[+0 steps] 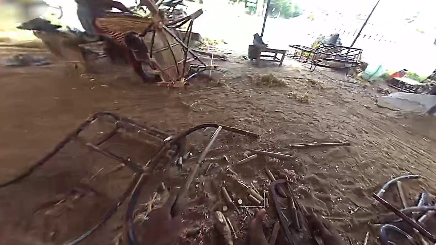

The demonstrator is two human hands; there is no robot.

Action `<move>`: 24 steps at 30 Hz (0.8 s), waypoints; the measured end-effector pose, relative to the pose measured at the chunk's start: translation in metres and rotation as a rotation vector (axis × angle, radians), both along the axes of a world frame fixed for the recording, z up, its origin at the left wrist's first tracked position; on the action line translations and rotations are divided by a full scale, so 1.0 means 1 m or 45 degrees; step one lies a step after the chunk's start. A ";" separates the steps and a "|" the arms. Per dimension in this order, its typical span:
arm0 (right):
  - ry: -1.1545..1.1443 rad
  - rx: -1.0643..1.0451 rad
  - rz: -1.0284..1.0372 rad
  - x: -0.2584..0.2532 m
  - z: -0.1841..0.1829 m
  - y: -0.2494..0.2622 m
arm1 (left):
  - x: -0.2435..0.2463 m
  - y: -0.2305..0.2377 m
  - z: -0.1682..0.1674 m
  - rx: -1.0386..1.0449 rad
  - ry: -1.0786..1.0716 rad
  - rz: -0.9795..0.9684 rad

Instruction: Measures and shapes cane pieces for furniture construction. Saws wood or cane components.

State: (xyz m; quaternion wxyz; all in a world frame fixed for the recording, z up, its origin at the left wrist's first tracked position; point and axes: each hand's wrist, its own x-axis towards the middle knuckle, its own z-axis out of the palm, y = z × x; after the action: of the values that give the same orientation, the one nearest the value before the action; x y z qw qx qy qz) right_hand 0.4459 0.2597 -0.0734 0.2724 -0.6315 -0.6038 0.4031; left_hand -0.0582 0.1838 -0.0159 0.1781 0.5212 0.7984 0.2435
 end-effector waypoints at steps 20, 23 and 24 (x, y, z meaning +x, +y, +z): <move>0.437 -0.258 0.714 -0.083 0.164 0.073 | -0.081 -0.068 0.107 0.460 0.749 -0.474; 0.719 -0.328 0.672 -0.104 0.153 0.059 | -0.068 -0.081 0.131 0.491 0.798 -0.400; 0.799 -0.334 0.661 -0.112 0.155 0.056 | -0.074 -0.081 0.135 0.563 0.825 -0.450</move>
State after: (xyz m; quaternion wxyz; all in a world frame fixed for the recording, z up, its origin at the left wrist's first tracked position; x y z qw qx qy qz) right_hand 0.3343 0.3158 0.0815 0.2496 -0.3345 -0.5742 0.7043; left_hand -0.1323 0.1025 0.1191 -0.1587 0.7252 0.6401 0.1982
